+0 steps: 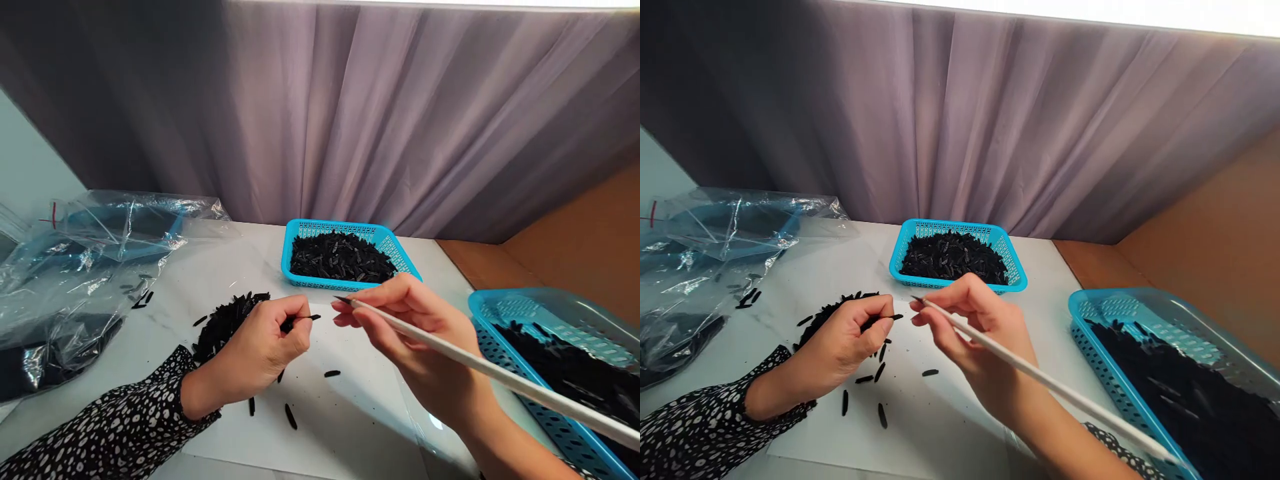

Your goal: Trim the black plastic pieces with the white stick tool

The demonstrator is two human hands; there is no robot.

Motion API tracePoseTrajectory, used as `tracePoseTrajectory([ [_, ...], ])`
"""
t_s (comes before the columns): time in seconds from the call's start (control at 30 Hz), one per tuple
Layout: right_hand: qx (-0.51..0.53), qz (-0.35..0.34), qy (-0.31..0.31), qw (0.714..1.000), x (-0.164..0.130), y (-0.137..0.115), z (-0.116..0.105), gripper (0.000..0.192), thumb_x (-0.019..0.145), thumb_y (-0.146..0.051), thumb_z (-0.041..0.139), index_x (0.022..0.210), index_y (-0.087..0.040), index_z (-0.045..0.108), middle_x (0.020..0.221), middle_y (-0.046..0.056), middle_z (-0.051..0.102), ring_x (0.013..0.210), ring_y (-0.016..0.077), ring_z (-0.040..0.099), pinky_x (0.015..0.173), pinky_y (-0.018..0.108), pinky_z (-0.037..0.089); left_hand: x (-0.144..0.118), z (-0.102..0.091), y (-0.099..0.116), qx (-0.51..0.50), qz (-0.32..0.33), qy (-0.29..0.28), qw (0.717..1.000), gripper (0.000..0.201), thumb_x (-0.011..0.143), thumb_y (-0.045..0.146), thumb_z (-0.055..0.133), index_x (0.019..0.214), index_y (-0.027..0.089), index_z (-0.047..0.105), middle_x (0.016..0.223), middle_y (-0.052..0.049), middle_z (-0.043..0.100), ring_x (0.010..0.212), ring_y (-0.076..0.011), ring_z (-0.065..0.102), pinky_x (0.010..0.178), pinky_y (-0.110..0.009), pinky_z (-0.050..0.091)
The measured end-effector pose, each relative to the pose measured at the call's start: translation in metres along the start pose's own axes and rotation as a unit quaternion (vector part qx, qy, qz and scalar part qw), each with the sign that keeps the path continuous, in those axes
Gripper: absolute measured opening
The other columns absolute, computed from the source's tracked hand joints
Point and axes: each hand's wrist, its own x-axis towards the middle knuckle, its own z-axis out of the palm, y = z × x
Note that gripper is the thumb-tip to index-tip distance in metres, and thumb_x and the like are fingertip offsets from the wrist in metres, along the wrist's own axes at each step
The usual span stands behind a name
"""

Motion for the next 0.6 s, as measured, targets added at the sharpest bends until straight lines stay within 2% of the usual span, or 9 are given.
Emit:
tracePoseTrajectory([
  [0.07, -0.048, -0.032, -0.029, 0.998, -0.0025, -0.0015, 0.0011, 0.003, 0.087, -0.022, 0.068, 0.086, -0.023, 0.066, 0.090, 0.004, 0.077, 0.082, 0.0187, 0.074, 0.071, 0.029, 0.059, -0.0013, -0.0007, 0.0021, 0.023, 0.011, 0.007, 1.000, 0.027, 0.089, 0.025, 0.049, 0.066, 0.021, 0.035, 0.059, 0.008, 0.029, 0.054, -0.0089, 0.024, 0.048, -0.022, 0.021],
  [0.2, -0.114, -0.090, -0.073, 0.987, -0.0055, -0.0034, 0.0026, 0.004, 0.085, -0.019, 0.069, 0.086, -0.023, 0.069, 0.098, 0.004, 0.077, 0.089, 0.0182, 0.073, 0.076, 0.026, 0.059, -0.0017, -0.0027, 0.0069, 0.054, 0.029, 0.010, 0.998, 0.023, 0.085, 0.018, 0.049, 0.065, 0.020, 0.037, 0.059, 0.008, 0.029, 0.055, -0.0091, 0.023, 0.048, -0.022, 0.021],
  [0.47, -0.128, -0.047, -0.089, 0.987, -0.0074, -0.0055, 0.0034, 0.007, 0.086, -0.018, 0.066, 0.089, -0.024, 0.071, 0.101, 0.003, 0.078, 0.089, 0.0179, 0.074, 0.067, 0.022, 0.060, -0.0017, -0.0025, 0.0087, 0.065, 0.035, 0.012, 0.997, 0.022, 0.082, 0.014, 0.048, 0.065, 0.020, 0.036, 0.059, 0.008, 0.027, 0.054, -0.0087, 0.022, 0.047, -0.021, 0.020],
  [0.6, -0.119, -0.002, -0.084, 0.989, -0.0087, -0.0058, 0.0041, 0.006, 0.088, -0.022, 0.065, 0.089, -0.023, 0.071, 0.104, 0.006, 0.077, 0.090, 0.0210, 0.075, 0.059, 0.023, 0.061, -0.0023, -0.0027, 0.0100, 0.078, 0.038, 0.018, 0.996, 0.022, 0.082, 0.014, 0.047, 0.065, 0.020, 0.035, 0.058, 0.008, 0.027, 0.053, -0.0085, 0.022, 0.046, -0.021, 0.020],
])
